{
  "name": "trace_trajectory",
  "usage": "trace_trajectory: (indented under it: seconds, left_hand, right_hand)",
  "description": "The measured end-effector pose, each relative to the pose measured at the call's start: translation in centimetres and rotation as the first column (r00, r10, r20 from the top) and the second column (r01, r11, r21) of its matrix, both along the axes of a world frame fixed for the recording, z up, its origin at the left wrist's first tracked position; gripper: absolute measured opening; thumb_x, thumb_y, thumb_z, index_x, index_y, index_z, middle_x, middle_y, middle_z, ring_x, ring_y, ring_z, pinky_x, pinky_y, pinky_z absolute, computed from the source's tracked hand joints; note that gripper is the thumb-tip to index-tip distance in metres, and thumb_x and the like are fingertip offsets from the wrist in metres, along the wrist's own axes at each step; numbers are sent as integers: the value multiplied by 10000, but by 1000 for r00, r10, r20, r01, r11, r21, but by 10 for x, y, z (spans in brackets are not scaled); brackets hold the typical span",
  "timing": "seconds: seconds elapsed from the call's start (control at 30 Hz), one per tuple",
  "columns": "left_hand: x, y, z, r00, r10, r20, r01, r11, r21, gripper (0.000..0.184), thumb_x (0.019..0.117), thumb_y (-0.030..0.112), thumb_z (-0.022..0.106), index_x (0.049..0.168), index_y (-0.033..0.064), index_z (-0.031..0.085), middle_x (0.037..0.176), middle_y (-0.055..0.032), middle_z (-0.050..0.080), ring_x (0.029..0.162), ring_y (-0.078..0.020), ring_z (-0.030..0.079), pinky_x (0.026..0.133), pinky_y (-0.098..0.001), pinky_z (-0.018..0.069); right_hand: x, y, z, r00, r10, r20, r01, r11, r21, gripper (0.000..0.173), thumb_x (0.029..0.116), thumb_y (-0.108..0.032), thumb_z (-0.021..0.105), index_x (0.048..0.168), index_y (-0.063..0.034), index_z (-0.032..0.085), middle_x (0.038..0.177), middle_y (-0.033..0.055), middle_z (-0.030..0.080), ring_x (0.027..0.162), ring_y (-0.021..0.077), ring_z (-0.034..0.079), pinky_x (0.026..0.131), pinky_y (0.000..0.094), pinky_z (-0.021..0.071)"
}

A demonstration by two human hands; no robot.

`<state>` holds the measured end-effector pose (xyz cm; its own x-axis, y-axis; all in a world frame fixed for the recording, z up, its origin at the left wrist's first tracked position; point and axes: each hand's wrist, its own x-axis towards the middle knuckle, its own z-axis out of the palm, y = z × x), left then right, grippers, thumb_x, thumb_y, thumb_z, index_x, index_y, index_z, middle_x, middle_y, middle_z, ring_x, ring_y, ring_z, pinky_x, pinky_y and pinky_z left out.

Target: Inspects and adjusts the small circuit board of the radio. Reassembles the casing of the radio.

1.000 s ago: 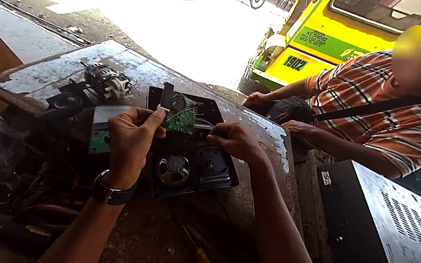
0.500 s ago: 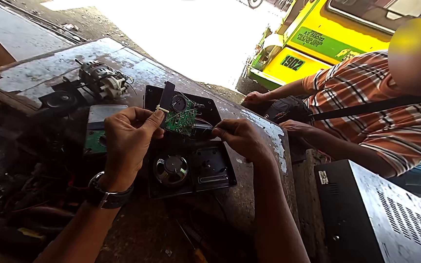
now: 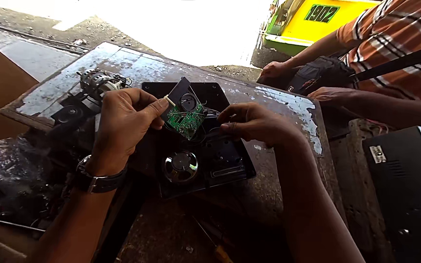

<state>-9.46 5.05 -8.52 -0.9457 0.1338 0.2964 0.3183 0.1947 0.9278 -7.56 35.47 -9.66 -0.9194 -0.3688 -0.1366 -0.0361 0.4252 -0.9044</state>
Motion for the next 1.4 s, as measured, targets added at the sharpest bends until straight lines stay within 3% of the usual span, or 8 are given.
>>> trace_trajectory:
  seconds: [0.1,0.3,0.63,1.4]
  left_hand:
    - [-14,5,11,993,-44,109,43,999,9,106,914,84,761,887,2,700,707,-64,708,547,-146,686,554,-308,633]
    - [-28,12,20,972,-32,235,34,999,-1,146,934,90,742,852,-20,689,679,-78,707,497,-145,667,513,-296,616]
    - [-15,19,16,996,13,91,-6,997,-77,144,907,113,779,837,15,700,662,-59,696,495,-139,661,496,-291,610]
    - [-18,12,7,997,25,73,-16,992,-127,131,935,117,751,868,17,700,698,-59,717,534,-141,690,538,-294,626]
  right_hand:
    - [3,-10,-2,997,-73,20,75,984,-163,242,1008,-94,637,1235,-11,655,740,84,683,474,68,513,409,191,393]
    - [3,-28,-11,987,-159,8,156,952,-265,159,1019,-111,626,1108,2,695,673,76,646,451,57,484,394,179,375]
    - [2,-31,-14,981,-186,-57,176,973,-150,123,999,-96,663,977,12,715,604,71,630,424,83,493,377,205,380]
    - [7,-30,-5,981,-168,-95,157,982,-109,115,980,-106,694,972,7,719,649,78,679,453,96,556,398,213,438]
